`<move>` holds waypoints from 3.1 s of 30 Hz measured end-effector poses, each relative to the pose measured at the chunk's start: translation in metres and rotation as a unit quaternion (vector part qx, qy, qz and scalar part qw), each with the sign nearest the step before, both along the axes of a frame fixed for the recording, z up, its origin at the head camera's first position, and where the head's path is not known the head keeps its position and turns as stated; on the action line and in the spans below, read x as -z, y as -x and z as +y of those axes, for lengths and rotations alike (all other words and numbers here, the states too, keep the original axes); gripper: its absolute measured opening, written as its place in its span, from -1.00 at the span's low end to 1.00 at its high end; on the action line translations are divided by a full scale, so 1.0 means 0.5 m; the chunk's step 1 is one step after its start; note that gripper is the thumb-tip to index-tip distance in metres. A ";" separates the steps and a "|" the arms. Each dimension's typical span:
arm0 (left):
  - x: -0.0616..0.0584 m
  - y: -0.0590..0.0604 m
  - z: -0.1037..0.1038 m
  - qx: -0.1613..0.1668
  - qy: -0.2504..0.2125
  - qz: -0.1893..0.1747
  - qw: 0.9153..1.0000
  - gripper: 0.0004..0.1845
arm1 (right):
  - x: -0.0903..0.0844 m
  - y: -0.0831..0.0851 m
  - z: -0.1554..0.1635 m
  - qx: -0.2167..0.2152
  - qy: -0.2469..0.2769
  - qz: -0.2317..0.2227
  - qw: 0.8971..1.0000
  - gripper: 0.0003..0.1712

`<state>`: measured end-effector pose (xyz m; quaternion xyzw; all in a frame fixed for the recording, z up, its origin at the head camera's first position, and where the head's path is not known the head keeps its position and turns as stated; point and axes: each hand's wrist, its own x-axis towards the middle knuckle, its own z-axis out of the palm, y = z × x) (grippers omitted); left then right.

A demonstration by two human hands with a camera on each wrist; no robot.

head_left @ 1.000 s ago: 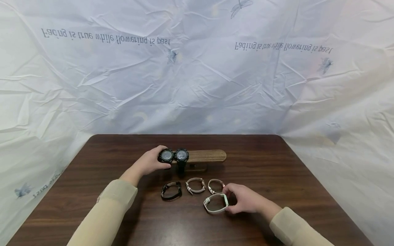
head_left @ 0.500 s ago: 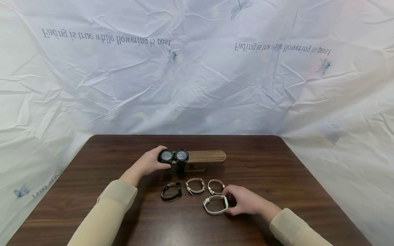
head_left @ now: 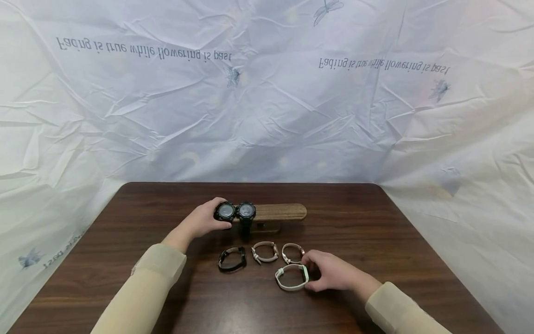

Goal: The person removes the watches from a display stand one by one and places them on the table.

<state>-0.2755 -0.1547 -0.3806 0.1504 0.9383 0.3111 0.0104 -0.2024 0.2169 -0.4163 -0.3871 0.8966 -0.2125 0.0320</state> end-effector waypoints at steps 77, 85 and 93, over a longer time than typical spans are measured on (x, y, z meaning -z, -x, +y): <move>0.005 0.009 -0.002 -0.004 -0.021 -0.008 1.000 -0.26 | -0.066 0.204 -0.072 0.135 0.045 -0.008 0.990 -0.39; 0.019 0.012 -0.005 -0.004 -0.050 -0.016 0.999 -0.20 | -0.062 0.203 -0.072 0.138 0.054 -0.001 0.989 -0.42; 0.025 0.009 -0.009 -0.002 -0.076 -0.024 0.997 -0.24 | -0.058 0.204 -0.073 0.139 0.063 0.002 0.988 -0.40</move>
